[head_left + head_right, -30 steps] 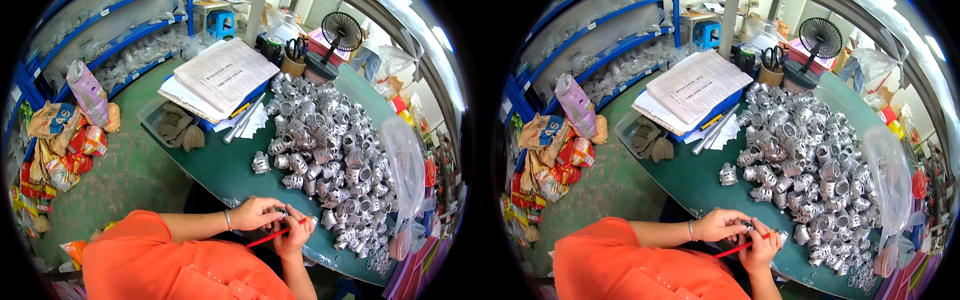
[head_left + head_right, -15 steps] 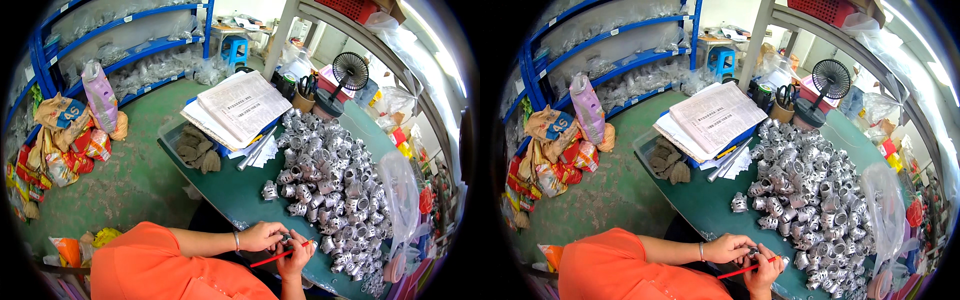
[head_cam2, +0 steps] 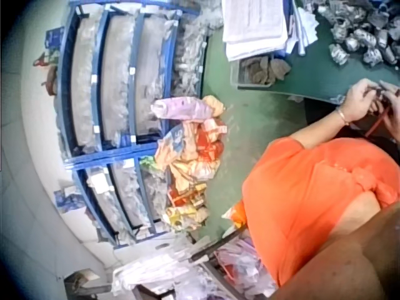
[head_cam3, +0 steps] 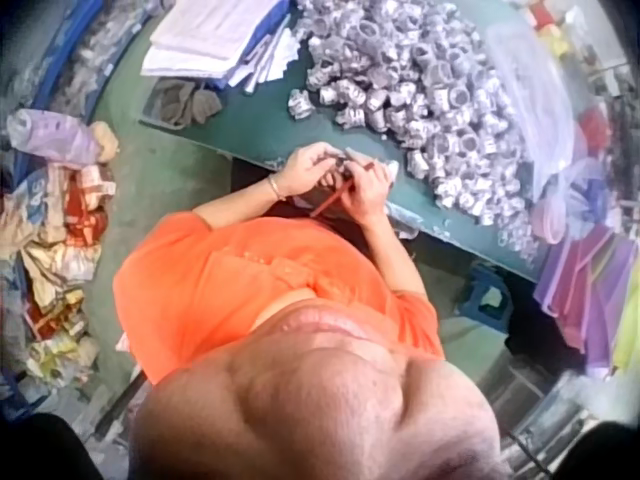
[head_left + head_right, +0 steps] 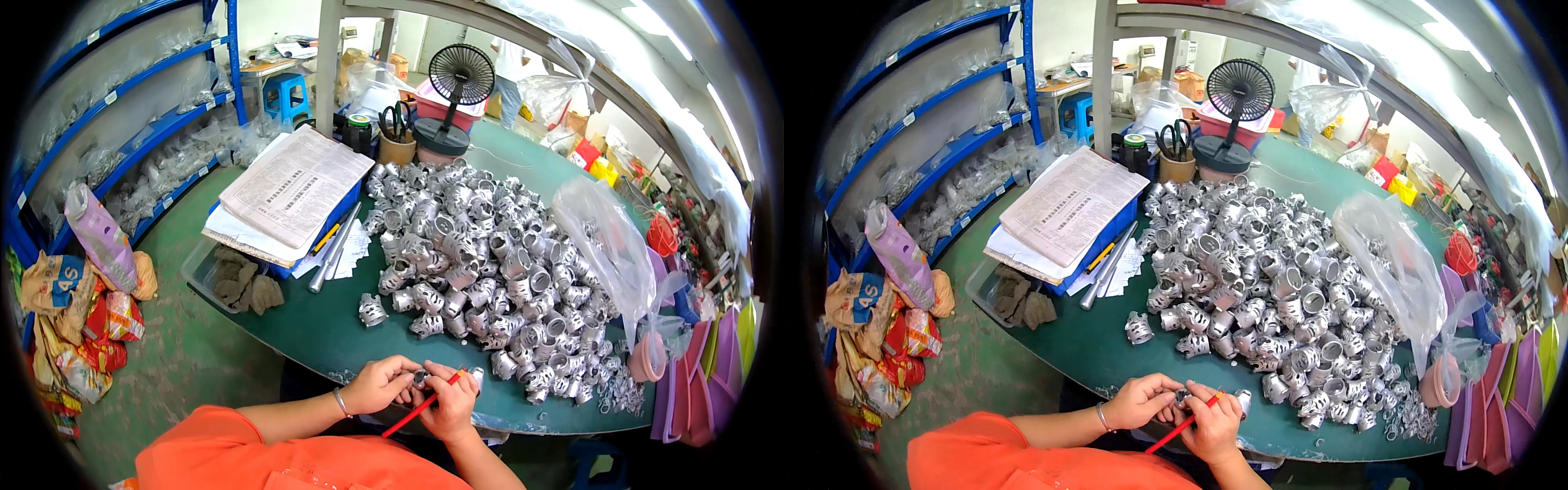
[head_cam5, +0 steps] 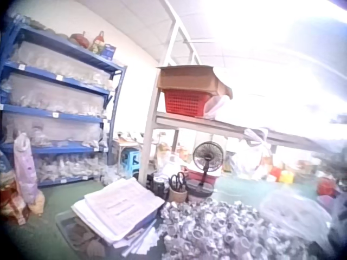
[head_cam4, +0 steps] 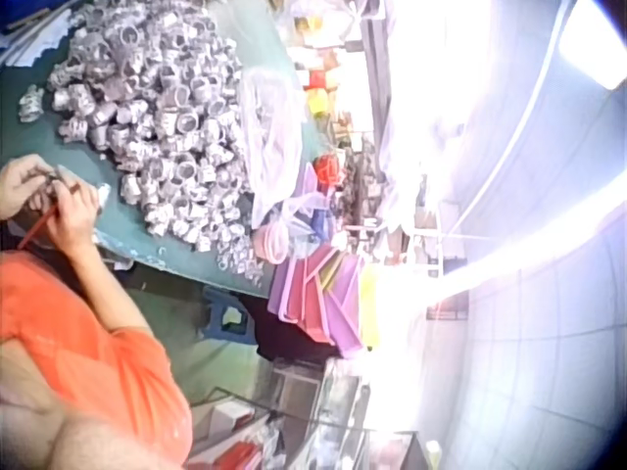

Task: The person sits at a workbench and repeatedly picks up small, silver, cylindrical metal parts with cutouts. Using a red pencil-like tool, the person rubs the tool against the edges and surfaces of each part, rotating them to access different angles. The person places the treated parts back onto the table among a large pile of similar items.

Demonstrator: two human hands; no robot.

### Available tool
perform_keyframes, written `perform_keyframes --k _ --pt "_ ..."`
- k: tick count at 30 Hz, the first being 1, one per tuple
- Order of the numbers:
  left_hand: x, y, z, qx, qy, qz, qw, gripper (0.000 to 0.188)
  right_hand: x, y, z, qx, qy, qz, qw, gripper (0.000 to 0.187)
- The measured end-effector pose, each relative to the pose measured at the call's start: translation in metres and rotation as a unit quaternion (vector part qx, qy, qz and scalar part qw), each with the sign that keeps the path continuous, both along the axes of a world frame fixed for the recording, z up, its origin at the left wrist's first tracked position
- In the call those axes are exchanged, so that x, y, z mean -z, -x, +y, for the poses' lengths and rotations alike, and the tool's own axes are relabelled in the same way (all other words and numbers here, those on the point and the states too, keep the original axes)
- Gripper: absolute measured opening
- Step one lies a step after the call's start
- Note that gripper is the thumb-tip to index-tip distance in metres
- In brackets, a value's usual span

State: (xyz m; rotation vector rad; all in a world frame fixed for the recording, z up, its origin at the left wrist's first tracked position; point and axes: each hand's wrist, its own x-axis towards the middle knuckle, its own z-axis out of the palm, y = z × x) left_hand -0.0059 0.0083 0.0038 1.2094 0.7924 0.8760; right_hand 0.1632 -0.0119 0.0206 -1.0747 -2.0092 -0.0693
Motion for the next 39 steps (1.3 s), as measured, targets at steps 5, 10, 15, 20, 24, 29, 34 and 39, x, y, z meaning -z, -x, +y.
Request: perform_keyframes --k 5,10,15,20,24,29,34,39 --pt "-0.0012 0.0010 -0.0018 -0.007 -0.006 0.007 1.000 0.020 0.0008 -0.0010 0.0003 -0.003 0.004 0.000 1.000 0.030" --pt "-0.0001 0.0010 -0.0008 0.002 0.006 -0.001 1.000 0.021 0.0007 -0.0017 -0.0001 -0.002 0.010 0.006 1.000 0.028" --pt "0.0036 0.0018 -0.0001 -0.001 -0.007 0.007 1.000 0.020 -0.0008 -0.0032 0.0017 -0.014 0.012 0.010 1.000 0.033" --pt "0.0023 0.0019 -0.0006 -0.002 -0.003 0.011 1.000 0.020 -0.0015 -0.0044 0.0003 -0.008 0.018 0.007 1.000 0.024" --pt "0.0045 0.0026 -0.0004 0.000 -0.010 0.007 1.000 0.019 -0.0010 -0.0069 -0.0006 -0.017 0.019 0.006 1.000 0.026" --pt "0.0062 0.0017 0.0001 0.009 -0.023 0.000 1.000 0.019 0.0010 -0.0065 -0.0011 -0.012 0.015 0.008 1.000 0.025" --pt "0.0054 0.0018 -0.0012 0.005 -0.018 -0.018 1.000 0.019 0.0015 -0.0060 -0.0002 -0.012 0.009 0.008 1.000 0.025" --pt "0.0031 0.0036 -0.0023 0.002 -0.040 0.011 0.999 0.020 0.0044 -0.0037 -0.0002 -0.011 0.010 -0.001 1.000 0.026"
